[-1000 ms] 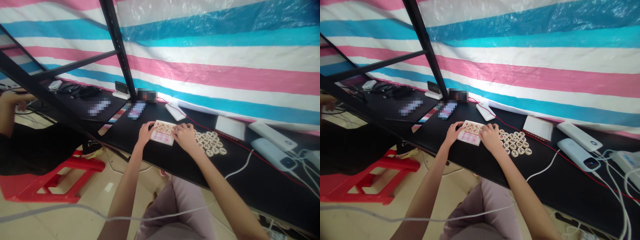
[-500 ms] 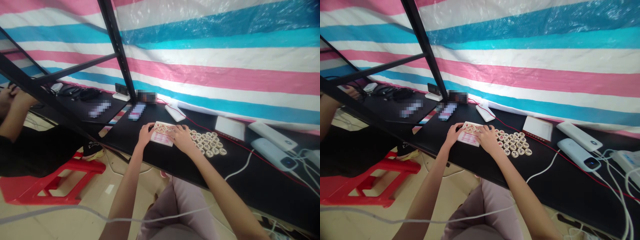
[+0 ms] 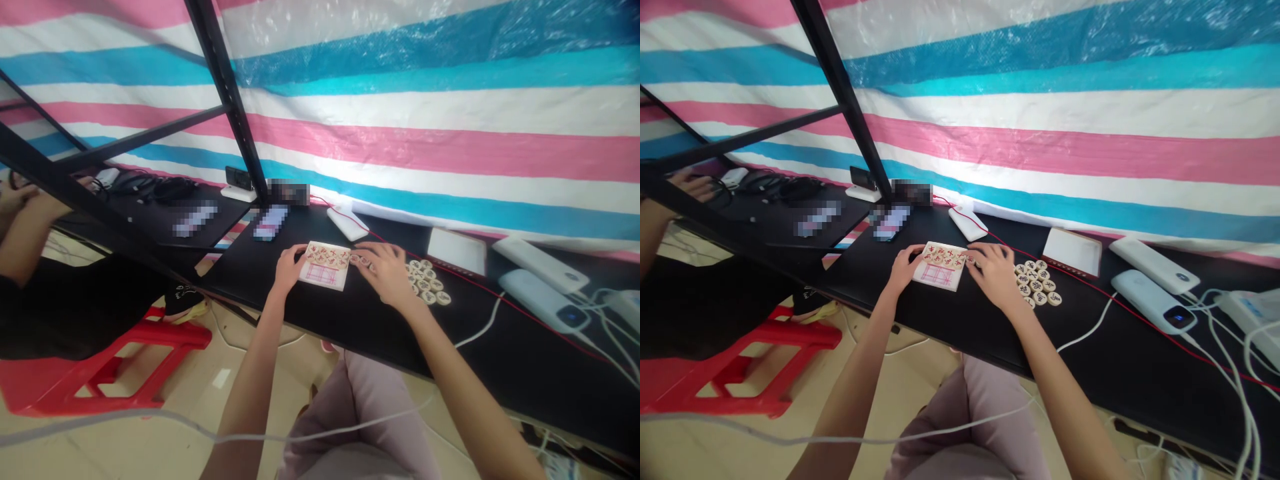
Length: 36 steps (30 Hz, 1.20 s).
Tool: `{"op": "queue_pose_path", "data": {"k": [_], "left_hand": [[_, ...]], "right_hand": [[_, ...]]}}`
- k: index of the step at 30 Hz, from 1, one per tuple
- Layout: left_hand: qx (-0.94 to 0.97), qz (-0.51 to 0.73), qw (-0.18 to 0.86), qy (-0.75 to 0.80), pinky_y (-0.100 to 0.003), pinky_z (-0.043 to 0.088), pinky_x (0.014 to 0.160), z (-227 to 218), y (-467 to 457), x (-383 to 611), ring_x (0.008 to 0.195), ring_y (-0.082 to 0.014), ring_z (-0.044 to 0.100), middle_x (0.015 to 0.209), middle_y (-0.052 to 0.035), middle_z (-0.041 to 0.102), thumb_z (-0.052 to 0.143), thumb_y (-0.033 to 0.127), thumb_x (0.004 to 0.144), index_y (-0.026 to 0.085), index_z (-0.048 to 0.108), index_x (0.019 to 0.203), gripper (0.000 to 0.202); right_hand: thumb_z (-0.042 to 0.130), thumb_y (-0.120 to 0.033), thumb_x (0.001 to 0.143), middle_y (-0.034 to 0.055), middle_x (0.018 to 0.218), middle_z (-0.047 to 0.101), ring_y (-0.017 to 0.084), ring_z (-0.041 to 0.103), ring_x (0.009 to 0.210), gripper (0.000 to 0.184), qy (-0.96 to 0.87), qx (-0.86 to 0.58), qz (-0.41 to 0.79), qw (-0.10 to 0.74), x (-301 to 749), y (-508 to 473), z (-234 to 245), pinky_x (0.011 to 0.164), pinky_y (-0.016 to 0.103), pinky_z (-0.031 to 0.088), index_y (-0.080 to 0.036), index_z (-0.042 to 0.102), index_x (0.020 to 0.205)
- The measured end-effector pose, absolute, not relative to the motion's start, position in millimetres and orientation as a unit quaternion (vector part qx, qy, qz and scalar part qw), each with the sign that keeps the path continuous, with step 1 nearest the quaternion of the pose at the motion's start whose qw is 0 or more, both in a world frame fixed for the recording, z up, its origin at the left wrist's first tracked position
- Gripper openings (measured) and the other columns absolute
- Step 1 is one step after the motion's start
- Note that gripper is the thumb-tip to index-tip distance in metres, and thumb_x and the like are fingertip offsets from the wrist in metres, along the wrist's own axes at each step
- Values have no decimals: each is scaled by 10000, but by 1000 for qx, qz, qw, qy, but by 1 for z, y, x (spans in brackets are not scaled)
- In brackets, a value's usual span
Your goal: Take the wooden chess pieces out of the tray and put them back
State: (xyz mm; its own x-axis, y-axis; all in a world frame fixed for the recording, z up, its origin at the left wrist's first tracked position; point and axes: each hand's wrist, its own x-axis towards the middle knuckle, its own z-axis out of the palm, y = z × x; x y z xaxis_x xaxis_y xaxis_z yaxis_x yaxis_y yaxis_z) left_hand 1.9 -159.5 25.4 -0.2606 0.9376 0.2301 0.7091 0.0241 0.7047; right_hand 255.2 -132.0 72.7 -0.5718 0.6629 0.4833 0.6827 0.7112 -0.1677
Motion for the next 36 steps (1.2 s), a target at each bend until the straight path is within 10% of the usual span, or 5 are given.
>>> {"op": "queue_pose_path", "data": {"k": [15, 26, 36], "left_hand": [[580, 377, 160, 704, -336, 417, 942, 26, -158, 3, 1035, -191, 544, 1073, -13, 667, 491, 244, 838, 257, 609, 1113, 299], [581, 381, 166, 699, -345, 410, 939, 26, -158, 0, 1033, -192, 547, 1084, -17, 668, 444, 289, 865, 251, 608, 1116, 303], [576, 372, 160, 710, -324, 421, 928, 31, -160, 2, 1015, -182, 559, 1078, -21, 661, 383, 318, 912, 252, 618, 1095, 306]], "right_hand": [[425, -97, 878, 74, 1205, 613, 213, 538, 1083, 425, -916, -362, 2, 171, 312, -226, 29, 902, 403, 366, -246, 548, 1257], [525, -228, 873, 39, 908, 638, 152, 585, 805, 84, -862, -320, 253, 299, 214, -154, 67, 739, 280, 454, -192, 568, 934], [447, -246, 921, 86, 1114, 596, 176, 532, 1007, 218, -909, -289, 146, 262, 165, -139, 47, 893, 330, 392, -181, 651, 966]]}}
